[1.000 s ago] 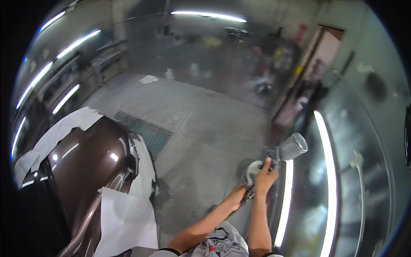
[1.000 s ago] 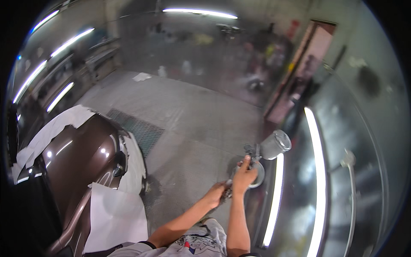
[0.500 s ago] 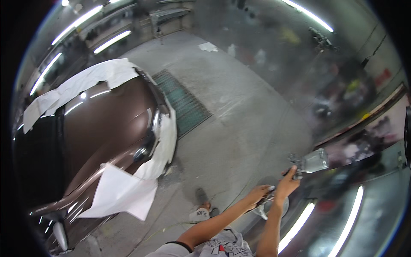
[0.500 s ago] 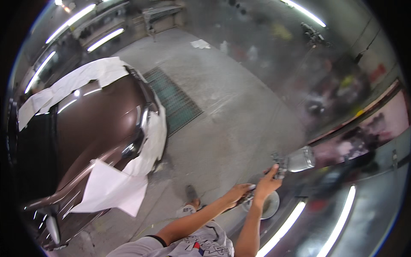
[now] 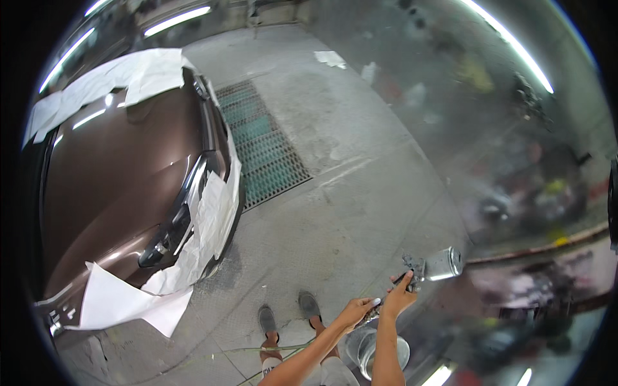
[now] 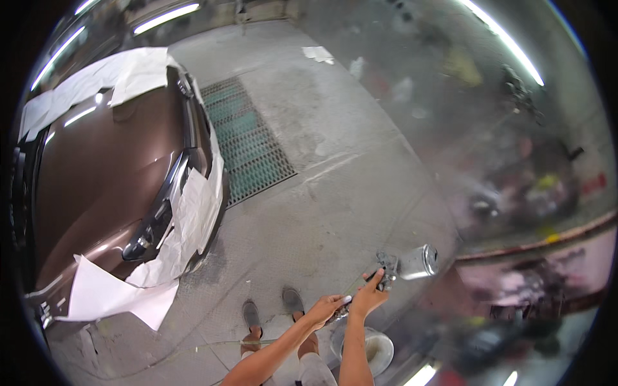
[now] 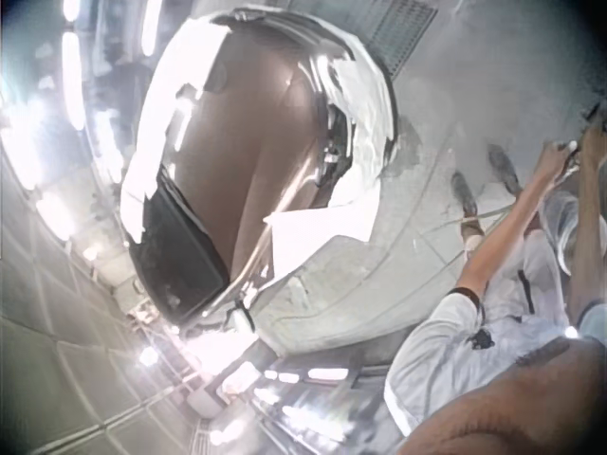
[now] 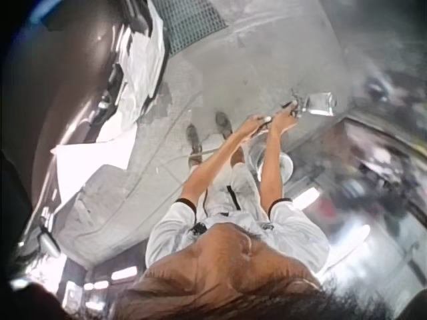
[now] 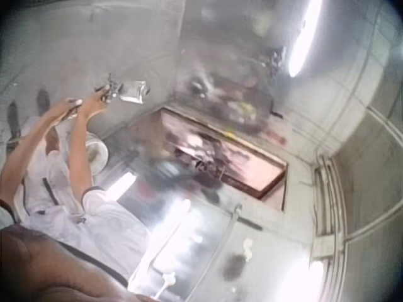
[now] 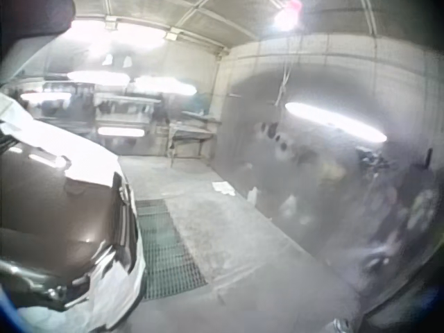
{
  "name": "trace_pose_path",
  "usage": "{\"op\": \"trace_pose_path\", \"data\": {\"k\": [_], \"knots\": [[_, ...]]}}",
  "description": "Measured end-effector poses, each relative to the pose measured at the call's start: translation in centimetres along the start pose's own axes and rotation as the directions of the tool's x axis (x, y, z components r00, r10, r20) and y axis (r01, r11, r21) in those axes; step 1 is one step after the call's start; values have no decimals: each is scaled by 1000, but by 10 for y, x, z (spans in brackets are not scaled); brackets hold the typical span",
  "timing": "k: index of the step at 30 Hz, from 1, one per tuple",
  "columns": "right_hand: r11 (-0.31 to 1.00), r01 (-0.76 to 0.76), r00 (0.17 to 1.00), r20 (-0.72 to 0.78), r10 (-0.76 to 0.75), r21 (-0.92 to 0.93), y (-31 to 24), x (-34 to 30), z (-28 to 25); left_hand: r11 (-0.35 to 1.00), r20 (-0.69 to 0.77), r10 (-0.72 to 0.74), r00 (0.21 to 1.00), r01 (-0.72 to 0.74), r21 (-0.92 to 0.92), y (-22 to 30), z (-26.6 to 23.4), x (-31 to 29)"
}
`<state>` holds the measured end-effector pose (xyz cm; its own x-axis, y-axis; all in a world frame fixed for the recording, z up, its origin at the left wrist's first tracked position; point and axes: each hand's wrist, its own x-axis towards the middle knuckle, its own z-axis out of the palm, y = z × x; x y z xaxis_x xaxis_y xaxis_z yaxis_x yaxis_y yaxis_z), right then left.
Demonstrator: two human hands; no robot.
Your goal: The person prepares a spray gun by mixing paint and then applies a coat of paint to the front bumper of a brown car in a garage. The car's surrounding areas are masked with paper to protect them from overspray.
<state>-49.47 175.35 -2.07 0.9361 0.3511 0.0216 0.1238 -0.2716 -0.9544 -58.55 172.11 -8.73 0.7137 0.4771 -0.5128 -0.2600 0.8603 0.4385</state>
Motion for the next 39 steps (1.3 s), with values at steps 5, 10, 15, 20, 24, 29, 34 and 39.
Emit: {"op": "trace_pose_path", "data": {"k": [5, 10, 15, 20, 24, 29, 34, 39], "knots": [[996, -86, 992, 86, 89, -39, 108, 31, 64, 868, -68, 207, 976, -152, 473, -43, -97, 69], [997, -64, 991, 116, 67, -36, 228, 96, 119, 476, -233, 182, 955, 121, 871, -179, -300, 34], [995, -11, 993, 116, 23, -101, 366, 162, 162, -10, -431, 209, 878, 442, 897, -347, -577, -119], [990, 28, 991, 132, -10, -137, 452, 181, 163, 326, -363, 346, 865, 252, 911, -346, -565, -123], [995, 43, 983, 182, -26, -92, 486, 184, 186, 284, -426, 170, 888, 370, 885, -339, -591, -92], [993, 111, 978, 185, -100, -51, 520, 189, 197, 315, -436, 204, 877, 362, 877, -331, -617, -56], [964, 265, 932, 259, -252, -16, 541, 155, 230, 104, -304, 412, 859, 287, 952, -371, -682, -81], [953, 304, 864, 421, -277, 3, 495, 110, 179, 74, -366, 314, 876, 362, 929, -342, -615, -87]]}}
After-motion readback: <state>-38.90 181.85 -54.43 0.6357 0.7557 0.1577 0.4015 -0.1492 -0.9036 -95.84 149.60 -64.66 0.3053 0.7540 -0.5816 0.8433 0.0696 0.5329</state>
